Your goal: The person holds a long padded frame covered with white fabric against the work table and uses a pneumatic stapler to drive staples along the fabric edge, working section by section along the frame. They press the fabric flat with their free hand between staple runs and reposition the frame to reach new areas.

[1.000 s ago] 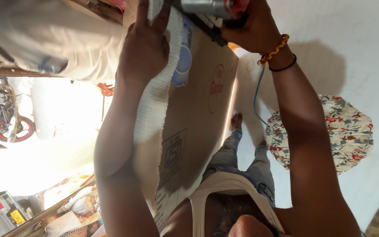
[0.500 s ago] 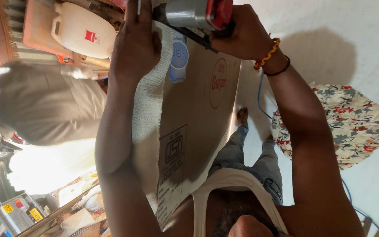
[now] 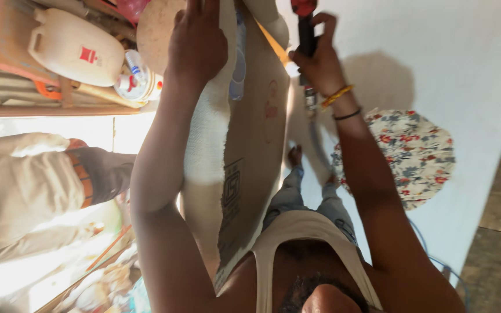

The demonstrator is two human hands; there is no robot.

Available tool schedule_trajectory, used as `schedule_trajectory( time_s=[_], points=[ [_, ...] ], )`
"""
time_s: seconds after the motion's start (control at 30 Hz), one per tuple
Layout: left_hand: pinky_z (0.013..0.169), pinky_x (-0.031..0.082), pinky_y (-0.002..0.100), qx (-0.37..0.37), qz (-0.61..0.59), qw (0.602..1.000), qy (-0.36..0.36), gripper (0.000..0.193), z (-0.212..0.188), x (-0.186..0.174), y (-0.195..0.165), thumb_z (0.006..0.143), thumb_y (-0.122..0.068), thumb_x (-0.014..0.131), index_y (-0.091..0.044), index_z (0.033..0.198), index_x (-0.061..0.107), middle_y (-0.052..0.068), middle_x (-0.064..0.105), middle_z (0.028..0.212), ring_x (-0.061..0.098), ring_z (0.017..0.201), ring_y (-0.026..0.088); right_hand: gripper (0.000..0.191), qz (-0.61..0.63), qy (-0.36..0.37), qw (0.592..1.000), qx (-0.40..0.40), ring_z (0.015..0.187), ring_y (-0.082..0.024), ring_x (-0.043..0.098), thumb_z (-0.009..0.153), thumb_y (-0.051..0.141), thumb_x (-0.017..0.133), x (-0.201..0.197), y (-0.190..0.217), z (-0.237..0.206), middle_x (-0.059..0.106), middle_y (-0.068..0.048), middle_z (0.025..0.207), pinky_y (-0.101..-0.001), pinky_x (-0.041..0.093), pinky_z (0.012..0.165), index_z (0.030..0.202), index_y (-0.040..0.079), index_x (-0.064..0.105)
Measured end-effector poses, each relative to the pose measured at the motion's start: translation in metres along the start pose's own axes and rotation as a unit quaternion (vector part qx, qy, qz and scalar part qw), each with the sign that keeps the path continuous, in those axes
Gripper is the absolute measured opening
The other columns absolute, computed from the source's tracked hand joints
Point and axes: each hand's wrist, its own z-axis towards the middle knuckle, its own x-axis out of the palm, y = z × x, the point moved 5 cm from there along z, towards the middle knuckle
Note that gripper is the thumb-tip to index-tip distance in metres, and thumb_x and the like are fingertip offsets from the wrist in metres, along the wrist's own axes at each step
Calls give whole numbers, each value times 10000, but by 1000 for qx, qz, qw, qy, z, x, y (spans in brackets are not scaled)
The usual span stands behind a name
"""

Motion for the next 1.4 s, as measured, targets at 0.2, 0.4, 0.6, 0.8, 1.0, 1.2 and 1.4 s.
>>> schedule_trajectory(
  time_s=[0.2, 0.4, 0.6, 0.8, 1.0, 1.2, 1.4],
  points=[
    [967, 501, 546, -89, -28, 995, -17, 677, 10, -2, 6, 800, -62, 624, -18, 1459, 473, 233, 502, 1404, 592, 1109, 489, 358, 8, -53, 995, 85, 762, -107, 507, 1067, 374, 635, 100, -21, 9, 555, 4, 792, -302, 445, 673, 931, 43, 633],
    [759, 544, 567, -169, -82, 981, 53, 714, 16, -6, -3, 814, -318, 750, -49, 1396, 437, 214, 453, 1409, 552, 1057, 573, 611, 64, -125, 975, 171, 744, -141, 653, 1031, 542, 492, 146, -12, 32, 752, -70, 813, -335, 527, 685, 943, 1, 762],
    [1252, 136, 651, -20, -273, 961, 23, 825, 12, -32, 17, 1037, -398, 683, -115, 1688, 262, 156, 278, 1704, 371, 1538, 466, 701, -215, -173, 959, 63, 726, -359, 706, 1024, 583, 423, 147, 29, 24, 716, -229, 757, -424, 514, 669, 858, -11, 755],
    [1340, 93, 537, -123, -919, 375, -10, 695, -74, 3, 11, 1131, -462, 446, -208, 1699, 136, 69, 84, 1797, 153, 1631, 252, 835, -258, -188, 942, 106, 688, -412, 707, 986, 672, 333, 162, 49, 19, 706, -246, 690, -486, 520, 660, 736, -5, 754],
    [1340, 120, 497, -66, -971, 229, 18, 680, -81, 24, -36, 1148, -413, 398, -168, 1695, 77, 93, 49, 1789, 121, 1629, 265, 863, -256, -182, 944, 103, 673, -395, 710, 1007, 670, 276, 160, 58, 15, 710, -224, 668, -481, 523, 641, 732, 15, 767],
    [1340, 147, 457, -63, -942, 330, 2, 665, -77, 4, -15, 1166, -364, 350, -127, 1692, 18, 116, 14, 1781, 90, 1628, 277, 849, -214, -176, 952, 131, 724, -401, 748, 988, 676, 290, 162, 54, 14, 731, -232, 721, -472, 566, 674, 795, 8, 778],
    [1381, 78, 430, -79, -644, 759, -46, 647, -88, -23, 3, 1216, -304, 292, -63, 1701, -62, 134, -108, 1793, -64, 1669, 286, 863, -250, -193, 938, 140, 760, -424, 719, 983, 699, 301, 159, 49, 15, 726, -246, 752, -480, 552, 705, 837, 0, 787]
  ],
)
